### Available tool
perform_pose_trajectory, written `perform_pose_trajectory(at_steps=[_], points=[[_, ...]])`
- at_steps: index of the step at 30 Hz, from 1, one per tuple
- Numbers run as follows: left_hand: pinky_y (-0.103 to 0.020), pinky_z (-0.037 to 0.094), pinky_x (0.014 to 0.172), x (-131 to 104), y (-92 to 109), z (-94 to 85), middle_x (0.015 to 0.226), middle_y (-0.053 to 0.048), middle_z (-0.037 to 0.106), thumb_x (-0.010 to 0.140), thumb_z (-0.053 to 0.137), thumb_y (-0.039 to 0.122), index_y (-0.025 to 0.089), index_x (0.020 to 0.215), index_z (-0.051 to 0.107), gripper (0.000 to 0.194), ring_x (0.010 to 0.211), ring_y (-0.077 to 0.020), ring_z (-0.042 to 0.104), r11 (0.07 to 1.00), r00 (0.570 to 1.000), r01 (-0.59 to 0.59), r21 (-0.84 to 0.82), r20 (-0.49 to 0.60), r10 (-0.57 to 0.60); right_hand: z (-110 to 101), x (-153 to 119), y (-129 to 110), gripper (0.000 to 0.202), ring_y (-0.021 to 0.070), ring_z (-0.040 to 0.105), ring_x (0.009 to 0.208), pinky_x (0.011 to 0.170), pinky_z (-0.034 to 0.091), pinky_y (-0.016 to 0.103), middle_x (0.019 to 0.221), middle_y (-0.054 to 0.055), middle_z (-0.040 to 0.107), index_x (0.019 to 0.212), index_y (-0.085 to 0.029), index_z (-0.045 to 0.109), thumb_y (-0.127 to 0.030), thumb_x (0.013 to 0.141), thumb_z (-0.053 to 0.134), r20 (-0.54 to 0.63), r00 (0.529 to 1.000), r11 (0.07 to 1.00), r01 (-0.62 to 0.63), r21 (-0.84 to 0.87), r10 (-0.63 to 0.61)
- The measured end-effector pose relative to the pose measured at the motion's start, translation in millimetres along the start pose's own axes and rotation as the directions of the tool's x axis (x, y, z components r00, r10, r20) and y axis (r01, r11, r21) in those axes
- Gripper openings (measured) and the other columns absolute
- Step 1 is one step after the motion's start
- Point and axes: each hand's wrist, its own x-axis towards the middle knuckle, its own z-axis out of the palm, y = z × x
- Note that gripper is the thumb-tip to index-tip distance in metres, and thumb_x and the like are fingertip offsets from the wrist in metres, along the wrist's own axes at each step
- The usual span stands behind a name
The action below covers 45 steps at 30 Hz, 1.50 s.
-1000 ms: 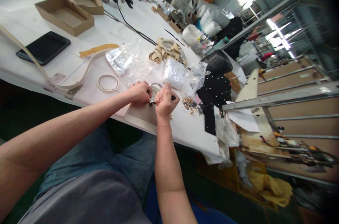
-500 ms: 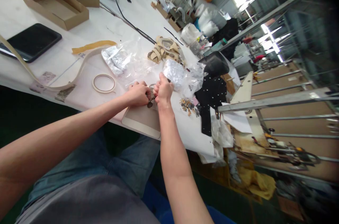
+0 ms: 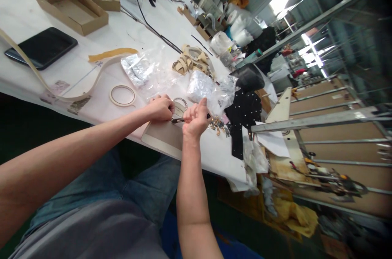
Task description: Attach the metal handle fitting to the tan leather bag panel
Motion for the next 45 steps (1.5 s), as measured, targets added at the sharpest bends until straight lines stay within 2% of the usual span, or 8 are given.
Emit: perform_pose_trajectory(at_steps=[7,16,20,25,31,37,41,45], points=[[-0.060,0.044,0.122,-0.7,-3.2,-0.7,0.140,-0.004,0.068,0.075,0.080,0.021,0.031,0.093,0.083,0.021,0.134,-0.0392,0.055,1.000,1.000,0.001,-0.012,0.004,-0.001,17.5,-11.3,12.0,0.076,0.0098,0.031,0.045,0.042,0.025,0.031,0.056,-0.006,0.026,0.060,-0.025,0.032,-0.074,0.106,0.070,-0.048,0.994,0.987,0.086,-0.137,-0.093],[-0.060,0.044,0.123,0.5,-2.4,0.6,0.141,-0.005,0.067,0.075,0.081,0.024,0.033,0.101,0.085,0.028,0.135,-0.0402,0.055,1.000,1.000,0.000,0.026,0.012,0.000,22.4,-5.4,17.6,0.074,0.0092,0.033,0.045,0.042,0.027,0.029,0.056,-0.006,0.030,0.063,-0.026,0.035,-0.077,0.102,0.073,0.002,0.999,0.975,0.044,-0.217,-0.045],[-0.060,0.043,0.124,-0.3,-2.8,2.8,0.144,-0.005,0.068,0.073,0.082,0.023,0.033,0.101,0.086,0.030,0.137,-0.0393,0.054,1.000,1.000,0.023,0.010,0.012,-0.023,10.7,22.1,11.2,0.080,0.0076,0.023,0.043,0.038,0.020,0.027,0.056,-0.009,0.022,0.065,-0.026,0.026,-0.081,0.098,0.074,-0.013,0.992,0.985,-0.127,-0.115,0.127],[-0.060,0.042,0.125,-1.6,-2.3,0.5,0.142,-0.003,0.071,0.067,0.083,0.018,0.034,0.099,0.087,0.036,0.136,-0.0389,0.055,0.999,0.999,0.042,-0.012,0.031,-0.041,-3.8,69.0,11.0,0.081,0.0069,0.012,0.044,0.035,0.015,0.024,0.054,-0.012,0.018,0.072,-0.027,0.018,-0.080,0.101,0.071,-0.084,0.924,0.928,-0.373,0.008,0.372],[-0.060,0.042,0.126,-7.1,4.8,-2.7,0.138,-0.002,0.071,0.069,0.083,0.017,0.034,0.099,0.087,0.035,0.137,-0.0385,0.056,0.998,0.998,0.059,-0.018,0.027,-0.059,0.2,84.0,25.7,0.079,0.0058,0.013,0.043,0.035,0.013,0.021,0.052,-0.014,0.019,0.074,-0.027,0.019,-0.076,0.100,0.075,-0.062,0.859,0.860,-0.509,-0.018,0.508],[-0.062,0.038,0.127,-8.6,6.0,-0.3,0.138,-0.004,0.072,0.075,0.080,0.014,0.031,0.103,0.088,0.034,0.135,-0.0365,0.055,0.999,0.999,0.049,-0.024,0.001,-0.049,5.8,67.8,23.1,0.081,0.0061,0.014,0.043,0.034,0.014,0.024,0.054,-0.013,0.018,0.071,-0.028,0.020,-0.075,0.098,0.079,-0.014,0.900,0.900,-0.435,-0.032,0.435],[-0.062,0.040,0.127,-6.4,2.0,0.6,0.139,-0.003,0.071,0.073,0.081,0.017,0.034,0.102,0.088,0.034,0.135,-0.0381,0.056,0.999,0.999,0.040,-0.026,-0.002,-0.040,15.0,42.1,19.2,0.078,0.0061,0.017,0.042,0.035,0.015,0.025,0.055,-0.011,0.018,0.066,-0.027,0.022,-0.066,0.099,0.081,-0.007,0.963,0.962,-0.270,-0.046,0.270],[-0.061,0.041,0.127,-3.0,-2.5,1.6,0.140,-0.004,0.071,0.073,0.082,0.019,0.033,0.100,0.088,0.032,0.137,-0.0404,0.056,0.999,1.000,0.023,-0.034,-0.012,-0.024,25.5,11.6,15.5,0.074,0.0078,0.025,0.041,0.037,0.021,0.028,0.053,-0.008,0.025,0.062,-0.027,0.029,-0.069,0.103,0.074,-0.013,0.998,0.985,-0.063,-0.159,0.062]])
